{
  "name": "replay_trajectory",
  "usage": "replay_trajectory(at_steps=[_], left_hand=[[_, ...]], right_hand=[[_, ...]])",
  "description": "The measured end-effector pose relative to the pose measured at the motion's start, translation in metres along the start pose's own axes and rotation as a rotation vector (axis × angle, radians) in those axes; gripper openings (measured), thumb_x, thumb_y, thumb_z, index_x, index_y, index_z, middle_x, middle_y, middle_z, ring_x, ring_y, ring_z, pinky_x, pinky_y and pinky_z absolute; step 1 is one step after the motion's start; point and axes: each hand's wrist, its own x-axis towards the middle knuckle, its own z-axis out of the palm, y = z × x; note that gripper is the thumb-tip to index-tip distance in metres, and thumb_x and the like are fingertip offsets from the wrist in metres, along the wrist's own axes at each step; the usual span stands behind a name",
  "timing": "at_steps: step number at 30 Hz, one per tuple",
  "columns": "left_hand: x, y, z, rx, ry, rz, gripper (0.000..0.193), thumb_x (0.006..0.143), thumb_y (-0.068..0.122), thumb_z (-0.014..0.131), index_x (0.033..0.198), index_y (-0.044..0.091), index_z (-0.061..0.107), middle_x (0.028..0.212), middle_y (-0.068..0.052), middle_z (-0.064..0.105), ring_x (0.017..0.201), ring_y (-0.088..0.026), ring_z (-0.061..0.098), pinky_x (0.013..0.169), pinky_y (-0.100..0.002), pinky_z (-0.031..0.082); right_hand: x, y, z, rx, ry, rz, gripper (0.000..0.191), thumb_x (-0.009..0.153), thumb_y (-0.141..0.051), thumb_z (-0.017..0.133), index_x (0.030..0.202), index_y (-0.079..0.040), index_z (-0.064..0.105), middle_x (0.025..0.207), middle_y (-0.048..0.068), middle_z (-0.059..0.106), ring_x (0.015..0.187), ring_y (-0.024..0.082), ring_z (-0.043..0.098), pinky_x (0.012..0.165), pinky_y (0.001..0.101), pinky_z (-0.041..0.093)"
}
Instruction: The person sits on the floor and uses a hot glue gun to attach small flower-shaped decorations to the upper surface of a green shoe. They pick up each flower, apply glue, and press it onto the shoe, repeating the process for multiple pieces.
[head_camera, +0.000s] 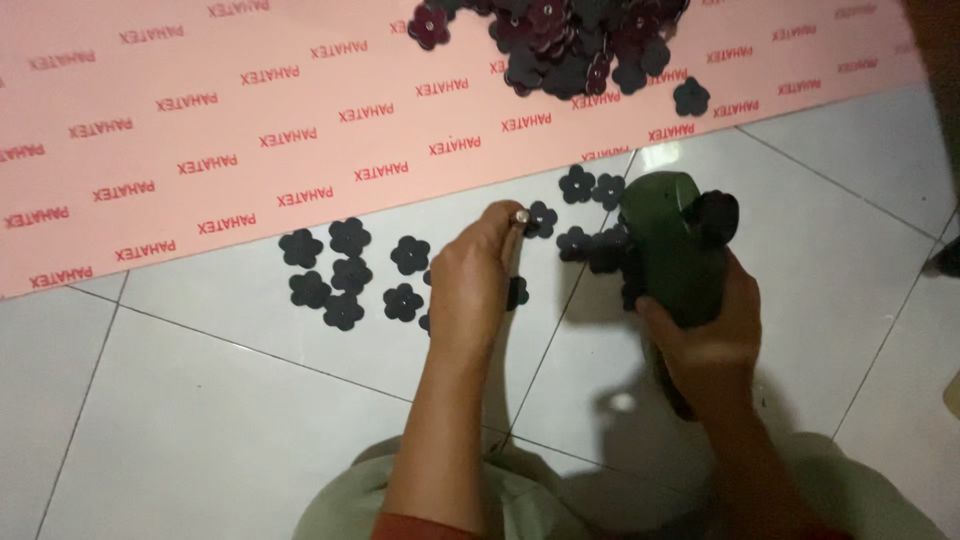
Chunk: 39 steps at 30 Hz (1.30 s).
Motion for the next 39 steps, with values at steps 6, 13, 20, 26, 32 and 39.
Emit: replay_trajectory(at_steps=[6, 13, 20, 26, 32, 39], left_hand=[[0.001, 0.003, -0.007, -0.040, -0.029, -0.062, 0.015, 0.097, 0.022, 0.064, 0.108, 0.011, 0.068, 0.091, -0.016, 0.072, 0.080, -0.037, 0.070, 0.068, -0.044, 0.054], [0.000, 0.003, -0.017, -0.074, -0.189, -0.243, 0.016, 0.100, 0.021, 0.060, 0.110, 0.009, 0.063, 0.086, -0.018, 0.070, 0.072, -0.037, 0.071, 0.068, -0.045, 0.054], [0.004, -0.017, -0.007, -0.041, -0.017, 0.019, 0.016, 0.097, 0.019, 0.062, 0.110, 0.010, 0.066, 0.090, -0.016, 0.072, 0.079, -0.038, 0.070, 0.067, -0.047, 0.054], [0.005, -0.023, 0.004, 0.129, -0.126, -0.076, 0.012, 0.098, 0.014, 0.061, 0.104, 0.006, 0.067, 0.088, -0.017, 0.073, 0.080, -0.037, 0.071, 0.070, -0.047, 0.056], [0.001, -0.014, 0.003, -0.148, -0.085, -0.068, 0.017, 0.098, 0.022, 0.063, 0.110, 0.010, 0.069, 0.088, -0.015, 0.075, 0.079, -0.034, 0.073, 0.070, -0.044, 0.055], [-0.001, 0.004, -0.009, -0.210, -0.296, -0.040, 0.020, 0.093, 0.026, 0.067, 0.106, 0.011, 0.070, 0.092, -0.010, 0.077, 0.082, -0.027, 0.074, 0.074, -0.038, 0.056]], right_hand=[[-0.018, -0.054, -0.049, 0.491, 0.092, -0.123, 0.082, 0.075, -0.018, 0.087, 0.145, 0.000, 0.048, 0.130, 0.018, 0.060, 0.118, 0.032, 0.061, 0.103, 0.0456, 0.051], [0.000, -0.102, -0.027, -0.001, -0.111, -0.471, 0.078, 0.074, -0.015, 0.084, 0.142, -0.006, 0.048, 0.126, 0.017, 0.062, 0.114, 0.033, 0.062, 0.098, 0.0447, 0.050], [-0.006, -0.141, -0.029, 0.300, -0.093, -0.238, 0.080, 0.073, -0.018, 0.086, 0.141, -0.003, 0.047, 0.130, 0.015, 0.062, 0.118, 0.029, 0.063, 0.103, 0.0401, 0.051], [0.004, -0.113, -0.004, 0.002, -0.130, -0.363, 0.087, 0.062, -0.015, 0.091, 0.136, 0.000, 0.049, 0.123, 0.019, 0.060, 0.113, 0.035, 0.060, 0.098, 0.0452, 0.048], [0.003, -0.081, -0.012, 0.612, -0.133, 0.196, 0.074, 0.078, -0.018, 0.081, 0.142, -0.005, 0.046, 0.121, 0.012, 0.065, 0.108, 0.028, 0.064, 0.093, 0.0421, 0.053], [0.015, -0.005, 0.000, -0.163, 0.111, -0.193, 0.078, 0.084, -0.011, 0.087, 0.149, 0.003, 0.047, 0.129, 0.026, 0.059, 0.120, 0.043, 0.055, 0.104, 0.0521, 0.044]])
